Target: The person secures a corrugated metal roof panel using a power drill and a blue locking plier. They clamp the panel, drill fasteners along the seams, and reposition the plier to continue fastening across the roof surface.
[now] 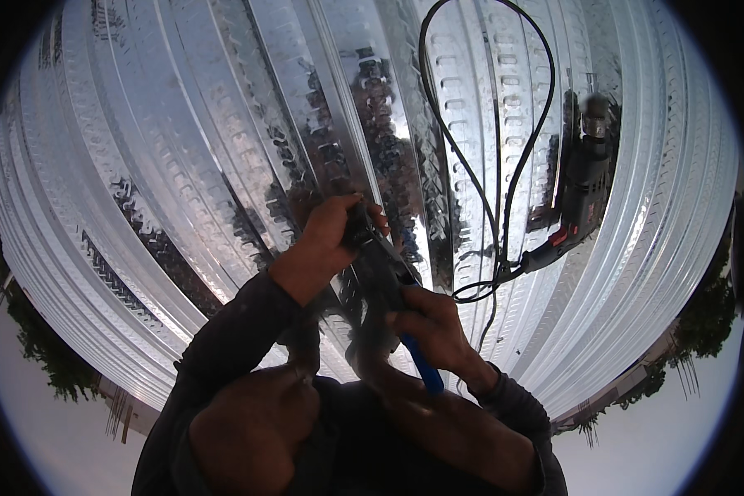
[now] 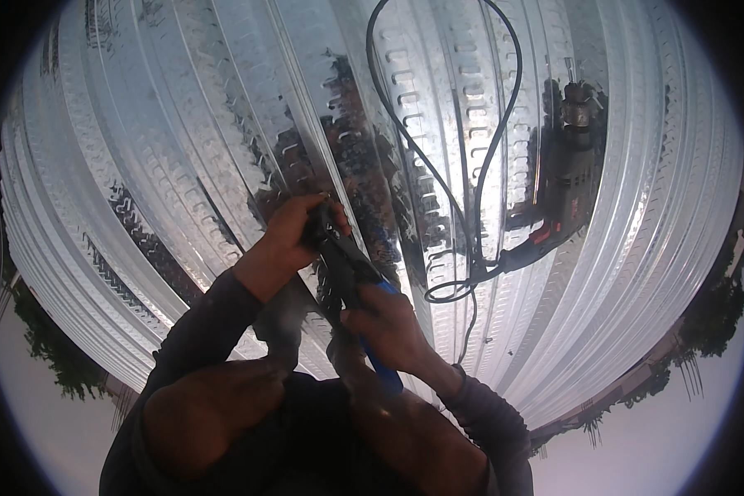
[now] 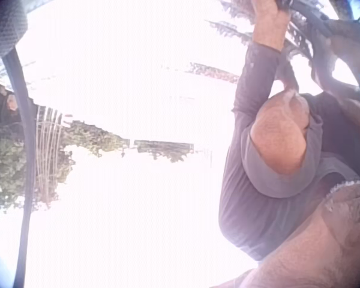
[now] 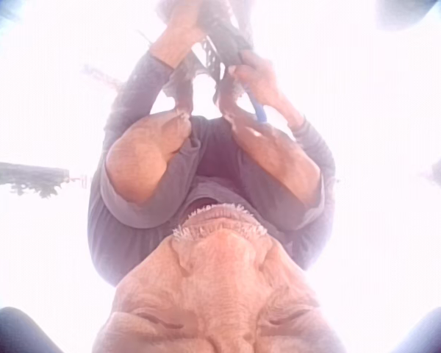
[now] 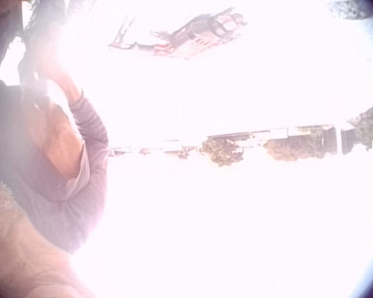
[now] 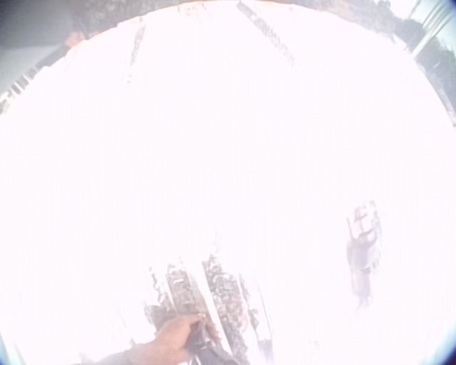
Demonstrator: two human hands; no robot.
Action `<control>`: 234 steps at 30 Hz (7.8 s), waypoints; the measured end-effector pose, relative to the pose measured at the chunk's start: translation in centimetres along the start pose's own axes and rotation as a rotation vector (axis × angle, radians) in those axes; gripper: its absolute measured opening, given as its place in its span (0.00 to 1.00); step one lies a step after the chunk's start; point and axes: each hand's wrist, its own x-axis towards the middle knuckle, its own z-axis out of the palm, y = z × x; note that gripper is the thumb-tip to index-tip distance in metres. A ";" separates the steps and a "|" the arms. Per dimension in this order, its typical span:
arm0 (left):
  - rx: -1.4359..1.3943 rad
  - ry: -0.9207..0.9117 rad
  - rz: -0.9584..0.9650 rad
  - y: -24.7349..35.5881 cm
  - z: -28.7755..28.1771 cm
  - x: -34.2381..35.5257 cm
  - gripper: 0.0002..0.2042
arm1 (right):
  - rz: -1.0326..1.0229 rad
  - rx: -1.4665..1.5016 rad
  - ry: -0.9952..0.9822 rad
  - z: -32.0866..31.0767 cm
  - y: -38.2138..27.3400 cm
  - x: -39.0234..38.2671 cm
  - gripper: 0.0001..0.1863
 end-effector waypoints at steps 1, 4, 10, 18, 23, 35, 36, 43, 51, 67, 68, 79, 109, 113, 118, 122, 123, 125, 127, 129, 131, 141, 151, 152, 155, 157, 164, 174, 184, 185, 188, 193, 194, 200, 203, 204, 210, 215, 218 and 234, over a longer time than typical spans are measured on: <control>0.005 0.027 0.011 -0.1 0.4 -0.2 0.14 | 0.005 0.008 0.012 0.1 -0.4 0.0 0.14; -0.009 -0.011 -0.002 -0.1 -0.1 -0.1 0.14 | -0.018 -0.029 0.045 0.8 -1.2 0.0 0.14; -0.041 -0.091 0.080 -2.3 -0.1 -2.5 0.15 | 0.033 0.008 0.078 0.7 -0.6 1.2 0.15; 0.366 -0.523 0.109 -9.9 -5.3 -3.8 0.23 | -0.007 -0.137 0.240 2.8 -1.1 0.9 0.13; 0.119 -0.444 -0.025 -12.3 -6.8 -2.7 0.20 | -0.080 -0.561 0.306 3.6 -0.5 1.3 0.16; 0.107 -0.317 0.065 -15.9 -12.1 -0.2 0.10 | -0.369 -0.795 0.643 5.4 5.1 3.9 0.33; -0.032 -0.297 -0.029 -15.7 -11.6 -0.6 0.11 | -0.387 -0.761 0.670 5.1 4.9 3.9 0.34; -0.178 -0.517 -0.074 -16.2 -12.9 1.1 0.13 | -0.455 -0.683 0.644 4.5 6.5 5.0 0.37; -0.337 -0.575 -0.065 -17.1 -13.1 2.3 0.14 | -0.802 -0.733 0.720 2.5 8.9 7.5 0.28; 0.795 -0.392 0.409 -14.4 -8.6 -1.4 0.09 | -0.315 -0.819 0.476 5.0 0.6 2.2 0.18; 0.701 -0.400 0.347 -14.3 -8.6 -1.3 0.10 | -0.339 -0.820 0.519 5.1 1.1 2.5 0.20; 0.996 -0.577 0.098 -10.6 -6.5 -3.5 0.23 | -0.296 -0.669 0.502 3.1 5.0 5.1 0.42; 1.035 -0.529 0.598 -15.5 -10.3 1.3 0.14 | -0.236 -0.911 0.498 4.8 2.6 4.8 0.22; 0.797 -0.611 0.219 -13.8 -8.6 -1.3 0.22 | -0.301 -0.921 0.599 5.3 3.6 5.2 0.23; 0.659 -0.724 0.173 -11.7 -5.5 -4.4 0.36 | -0.305 -0.785 0.654 3.5 2.3 4.5 0.32; 0.829 -0.643 0.347 -12.7 -5.5 -3.4 0.39 | -0.296 -0.692 0.602 3.5 2.9 5.0 0.40; 0.839 -0.609 0.367 -13.0 -5.8 -3.3 0.38 | -0.234 -0.614 0.512 3.4 2.7 4.9 0.43; 0.858 -0.543 0.408 -13.6 -6.4 -3.3 0.37 | -0.109 -0.458 0.333 3.1 2.1 4.7 0.47; 0.748 -0.488 0.425 -15.4 -7.5 -1.9 0.36 | -0.255 -0.550 0.331 3.1 3.0 4.9 0.50; 0.769 -0.466 0.396 -15.9 -7.5 -1.8 0.35 | -0.272 -0.625 0.326 2.7 3.2 5.4 0.49; 0.924 -0.488 0.319 -13.7 -5.9 -3.4 0.34 | -0.158 -0.685 0.330 2.6 2.9 6.3 0.46; 0.894 -0.349 0.505 -14.4 -5.3 -1.6 0.24 | -0.280 -0.895 0.410 1.8 3.8 8.0 0.29; 1.019 -0.335 0.669 -11.7 -1.7 -6.3 0.27 | -0.230 -0.173 0.352 -2.5 -3.7 -1.2 0.15; 1.092 -0.308 0.637 -11.4 -1.2 -6.6 0.28 | -0.256 -0.140 0.389 -3.5 -3.7 -1.9 0.17; 1.138 -0.245 0.623 -11.5 0.1 -8.3 0.26 | -0.151 -0.197 0.354 -5.6 -4.1 -3.3 0.24; 1.148 -0.265 0.678 -11.9 0.0 -8.7 0.25 | -0.160 -0.222 0.352 -6.0 -3.3 -3.5 0.27; 1.203 -0.336 0.753 -13.2 -1.5 -9.3 0.22 | -0.187 -0.277 0.372 -6.4 -0.4 -6.1 0.23; 1.246 -0.575 0.794 -10.2 -1.6 -9.7 0.29 | -0.046 -0.647 0.257 -7.2 -4.0 -4.2 0.09; 0.903 -0.641 0.785 -7.0 -0.8 -9.6 0.26 | -0.030 -1.172 0.267 -4.6 -15.4 1.5 0.10; 0.865 -0.642 0.788 -6.5 -1.2 -9.7 0.24 | -0.107 -1.264 0.236 -4.7 -16.0 2.4 0.11; 0.808 -0.386 1.092 -3.1 -4.7 -11.8 0.17 | -0.336 -1.406 0.146 -3.6 -18.0 4.9 0.12; 0.769 1.099 1.859 12.2 -20.9 -15.1 0.13 | -0.284 -1.402 0.199 -2.2 -20.0 7.6 0.10; 0.771 1.180 1.786 13.7 -24.9 -14.9 0.14 | -0.318 -1.359 0.222 -4.2 -19.5 8.4 0.09; 0.847 1.136 1.754 15.4 -30.5 -12.2 0.16 | -0.280 -1.058 0.281 -2.7 -17.3 11.3 0.06; 1.052 1.247 1.816 16.2 -31.4 -12.2 0.17 | -0.335 -1.163 0.220 -5.6 -16.3 10.2 0.08; 1.148 1.365 1.757 16.1 -31.5 -12.3 0.19 | -0.338 -1.190 0.222 -5.3 -16.0 10.2 0.09; 1.179 1.354 1.718 16.2 -31.2 -12.5 0.22 | -0.339 -1.100 0.148 -1.6 -16.0 11.0 0.09; 0.994 1.121 1.755 16.0 -31.4 -11.5 0.18 | -0.422 -1.197 0.122 -2.1 -16.1 12.3 0.08; 0.893 0.824 1.924 16.6 -30.8 -11.3 0.17 | -0.417 -1.184 0.105 -1.0 -16.6 13.0 0.10; 0.797 1.092 1.924 16.5 -31.5 -9.7 0.17 | -0.351 -1.228 0.120 -0.2 -18.1 12.4 0.09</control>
